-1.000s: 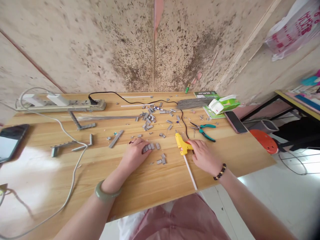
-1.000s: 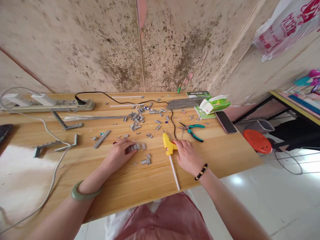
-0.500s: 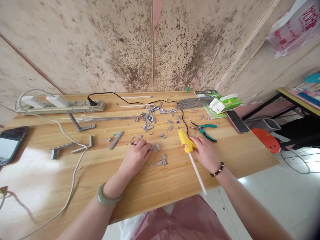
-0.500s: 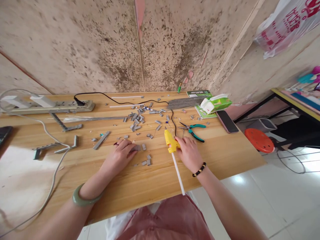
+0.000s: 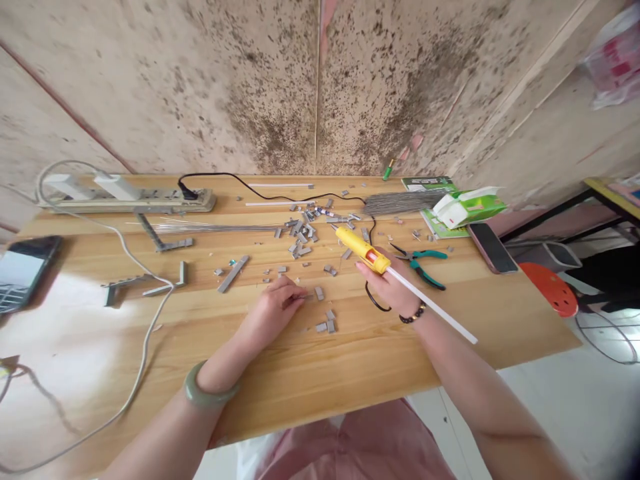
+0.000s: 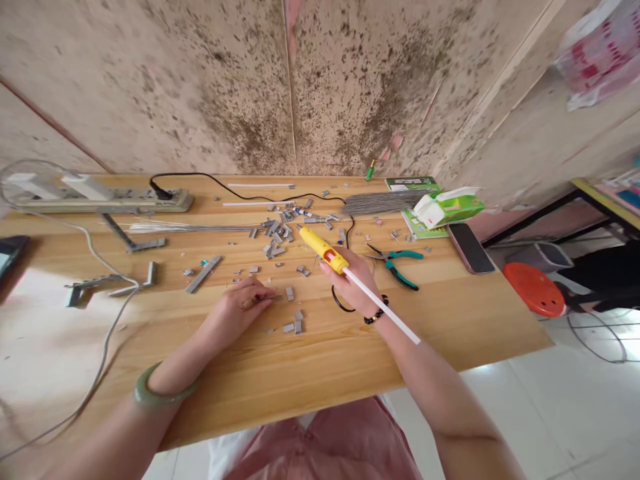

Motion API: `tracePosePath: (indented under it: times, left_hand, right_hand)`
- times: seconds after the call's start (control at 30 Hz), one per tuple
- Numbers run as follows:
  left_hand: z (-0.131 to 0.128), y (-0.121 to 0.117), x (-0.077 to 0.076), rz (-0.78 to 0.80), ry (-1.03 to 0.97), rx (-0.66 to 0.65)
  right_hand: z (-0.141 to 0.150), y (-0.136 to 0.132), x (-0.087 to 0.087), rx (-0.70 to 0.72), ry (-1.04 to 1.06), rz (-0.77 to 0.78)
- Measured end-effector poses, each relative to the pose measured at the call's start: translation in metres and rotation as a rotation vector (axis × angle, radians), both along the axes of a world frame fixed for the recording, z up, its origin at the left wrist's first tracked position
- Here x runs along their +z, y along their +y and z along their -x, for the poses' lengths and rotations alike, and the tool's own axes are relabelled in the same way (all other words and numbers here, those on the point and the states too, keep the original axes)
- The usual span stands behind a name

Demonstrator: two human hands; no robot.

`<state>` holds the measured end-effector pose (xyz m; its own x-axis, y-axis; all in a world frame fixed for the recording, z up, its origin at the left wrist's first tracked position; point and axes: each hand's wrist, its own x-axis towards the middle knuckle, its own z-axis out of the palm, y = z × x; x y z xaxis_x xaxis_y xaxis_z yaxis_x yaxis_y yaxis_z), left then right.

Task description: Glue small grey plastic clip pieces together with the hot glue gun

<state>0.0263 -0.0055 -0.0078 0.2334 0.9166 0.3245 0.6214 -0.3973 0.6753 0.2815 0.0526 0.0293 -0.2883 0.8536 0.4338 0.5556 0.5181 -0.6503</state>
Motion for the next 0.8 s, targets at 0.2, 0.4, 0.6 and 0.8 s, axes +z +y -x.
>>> tracePosePath:
  times: [0.2,0.4,0.6,0.8]
  left_hand:
    - [0.01,0.003,0.003,0.142,-0.145,0.071]
    - [0.026,0.009,0.002,0.278,-0.399,0.167]
    - [0.024,0.01,0.0,0.167,0.014,0.112]
    - [0.022,0.007,0.002,0.008,0.3,0.025]
  right_hand:
    - [-0.006,0.008,-0.023,0.011,-0.027,-0.062]
    - [-0.011,0.002,-0.019,0.053,-0.05,-0.036]
    - [-0.007,-0.007,-0.018,0.125,-0.026,0.032]
    - [-0.003,-0.011,-0.014,0.196,-0.01,0.083]
